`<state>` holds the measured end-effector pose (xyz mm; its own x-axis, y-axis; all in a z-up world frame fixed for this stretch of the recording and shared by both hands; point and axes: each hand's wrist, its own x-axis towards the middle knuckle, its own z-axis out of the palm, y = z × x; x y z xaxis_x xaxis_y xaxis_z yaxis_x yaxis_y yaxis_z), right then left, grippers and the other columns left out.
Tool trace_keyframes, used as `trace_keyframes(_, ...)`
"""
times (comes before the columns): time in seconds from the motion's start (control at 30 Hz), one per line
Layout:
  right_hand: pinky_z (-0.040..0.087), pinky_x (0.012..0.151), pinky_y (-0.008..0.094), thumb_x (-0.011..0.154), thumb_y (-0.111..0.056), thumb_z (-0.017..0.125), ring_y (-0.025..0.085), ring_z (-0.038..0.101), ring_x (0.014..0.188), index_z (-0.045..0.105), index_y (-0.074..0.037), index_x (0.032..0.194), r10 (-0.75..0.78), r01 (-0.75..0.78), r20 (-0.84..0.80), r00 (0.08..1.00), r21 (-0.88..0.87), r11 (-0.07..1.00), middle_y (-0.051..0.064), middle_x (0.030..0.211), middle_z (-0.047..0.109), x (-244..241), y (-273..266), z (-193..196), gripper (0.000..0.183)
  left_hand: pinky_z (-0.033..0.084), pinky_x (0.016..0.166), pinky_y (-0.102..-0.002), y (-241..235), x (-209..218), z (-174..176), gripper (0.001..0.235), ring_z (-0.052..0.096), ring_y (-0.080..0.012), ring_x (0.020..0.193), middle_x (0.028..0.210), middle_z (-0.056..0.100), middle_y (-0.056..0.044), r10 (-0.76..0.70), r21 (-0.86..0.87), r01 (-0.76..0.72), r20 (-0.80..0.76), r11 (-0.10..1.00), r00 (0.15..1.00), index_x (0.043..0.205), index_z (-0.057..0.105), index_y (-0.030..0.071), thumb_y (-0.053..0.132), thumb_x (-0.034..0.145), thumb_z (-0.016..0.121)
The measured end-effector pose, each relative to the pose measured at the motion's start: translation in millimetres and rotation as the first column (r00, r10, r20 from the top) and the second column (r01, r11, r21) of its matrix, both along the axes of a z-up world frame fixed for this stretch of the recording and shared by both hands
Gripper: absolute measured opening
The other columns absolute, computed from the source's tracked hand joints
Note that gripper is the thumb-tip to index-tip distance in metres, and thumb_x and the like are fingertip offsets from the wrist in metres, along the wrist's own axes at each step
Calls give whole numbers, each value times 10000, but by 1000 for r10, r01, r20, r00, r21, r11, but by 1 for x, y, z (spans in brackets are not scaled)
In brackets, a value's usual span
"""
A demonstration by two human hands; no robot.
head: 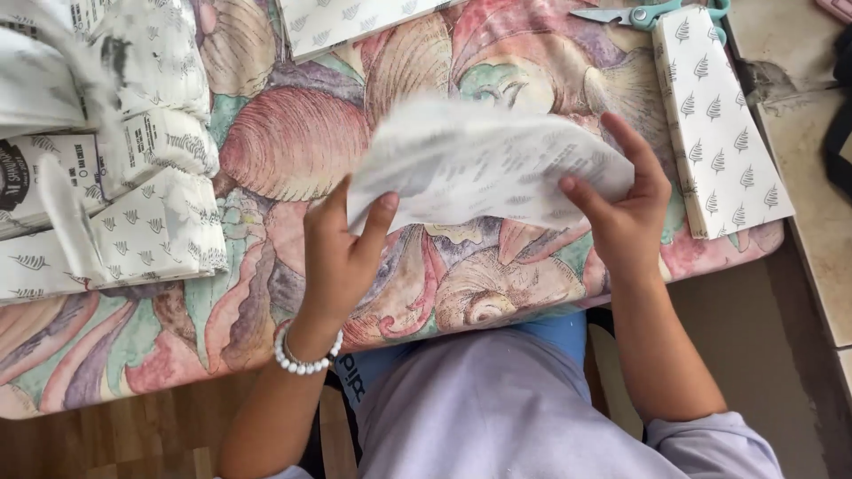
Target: The person is folding printed paper sheets and cutting them with scissors at a table.
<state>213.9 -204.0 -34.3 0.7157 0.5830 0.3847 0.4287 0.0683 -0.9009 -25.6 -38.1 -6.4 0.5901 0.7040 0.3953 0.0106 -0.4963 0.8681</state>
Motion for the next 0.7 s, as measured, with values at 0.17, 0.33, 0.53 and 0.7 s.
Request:
trace_keyframes(0.17, 515, 1112, 360, 856, 24, 886, 142, 599, 1156, 565, -36, 1464, -18, 27, -95, 995, 96, 995, 105, 1222, 577, 0, -9, -26, 691, 567, 944, -513, -19, 0, -7, 292, 715, -362, 1042, 1051, 732, -217, 27, -53, -23, 68, 998, 997, 1222, 630, -53, 157, 1019, 639)
trace_keyframes(0.33, 567, 1079, 378, 866, 23, 869, 170, 658, 1133, 513, -55, 1503, 24, 5, -156, 987, 179, 984, 134, 1179, 609, 1, -13, -41, 733, 532, 976, -478, -26, -1, -12, 299, 681, -337, 1080, 1076, 653, -200, 214, 36, -222, 152, 974, 965, 1277, 530, -31, 110, 1036, 640)
trace_keyframes(0.53, 587, 1108, 410, 893, -86, 837, 226, 694, 1189, 368, -154, 1605, 97, 7, -315, 944, 314, 949, 199, 1314, 654, -6, -14, -50, 855, 519, 971, -501, -35, 0, -5, 179, 662, -362, 1074, 1090, 666, -218, 207, 28, -213, 141, 977, 968, 1197, 548, -30, 95, 1069, 543)
trace_keyframes(0.7, 595, 1091, 390, 963, -33, 782, 222, 712, 1160, 320, -185, 1653, 97, 50, -364, 927, 374, 926, 225, 1305, 711, -16, -10, -53, 845, 520, 942, -488, -43, 14, -2, 169, 645, -347, 1055, 1084, 644, -199, 159, -9, -161, 218, 987, 963, 1217, 523, -21, 36, 1074, 454)
